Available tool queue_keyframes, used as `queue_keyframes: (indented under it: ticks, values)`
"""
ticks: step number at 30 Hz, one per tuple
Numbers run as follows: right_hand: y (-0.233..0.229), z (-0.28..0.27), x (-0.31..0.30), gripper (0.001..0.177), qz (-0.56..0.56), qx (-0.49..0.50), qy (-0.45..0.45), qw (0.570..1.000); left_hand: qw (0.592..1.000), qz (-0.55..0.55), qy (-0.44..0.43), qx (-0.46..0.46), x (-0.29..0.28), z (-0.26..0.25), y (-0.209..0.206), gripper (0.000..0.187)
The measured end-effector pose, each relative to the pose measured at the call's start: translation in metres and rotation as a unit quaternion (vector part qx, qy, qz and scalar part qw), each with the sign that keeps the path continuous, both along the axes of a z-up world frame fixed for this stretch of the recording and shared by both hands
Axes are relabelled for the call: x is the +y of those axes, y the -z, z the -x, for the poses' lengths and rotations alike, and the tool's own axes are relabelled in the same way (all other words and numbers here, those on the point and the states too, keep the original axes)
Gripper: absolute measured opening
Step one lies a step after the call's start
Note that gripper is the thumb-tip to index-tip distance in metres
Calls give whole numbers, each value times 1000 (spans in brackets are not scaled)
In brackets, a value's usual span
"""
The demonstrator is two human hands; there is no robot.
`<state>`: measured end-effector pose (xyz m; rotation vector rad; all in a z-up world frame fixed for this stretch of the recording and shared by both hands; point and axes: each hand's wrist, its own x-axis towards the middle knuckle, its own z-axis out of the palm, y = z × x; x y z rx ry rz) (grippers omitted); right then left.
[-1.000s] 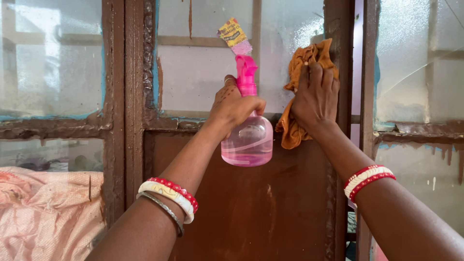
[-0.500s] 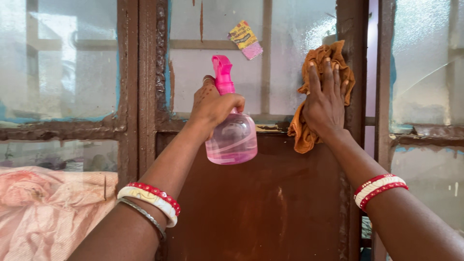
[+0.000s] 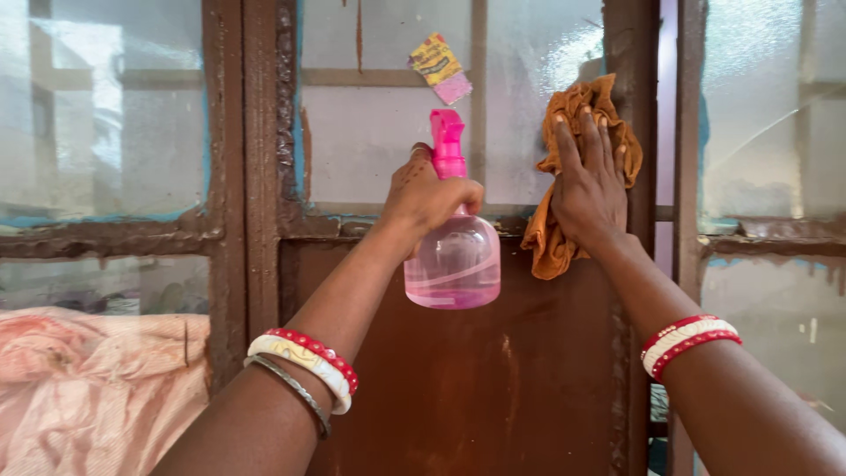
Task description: The person sprays liquid from a bottle onto a door and wipes the surface with a cloth, using one hand to steady the frame.
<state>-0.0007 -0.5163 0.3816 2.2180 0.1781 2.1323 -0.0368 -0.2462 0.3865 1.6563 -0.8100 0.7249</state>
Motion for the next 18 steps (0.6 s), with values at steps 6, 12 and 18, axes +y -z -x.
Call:
queue_keyframes:
  ticks: [6, 12, 18]
  values:
    - [9, -9, -9, 70, -9, -79, 51, 996, 999, -30, 28, -18, -37, 3, 3, 62]
    - [10, -12, -19, 69, 31, -79, 30, 996, 997, -74, 28, -21, -61, -2, 13, 60]
    - [11, -11, -21, 67, 28, -72, 36, 996, 995, -95, 1, -10, -68, -5, 26, 58]
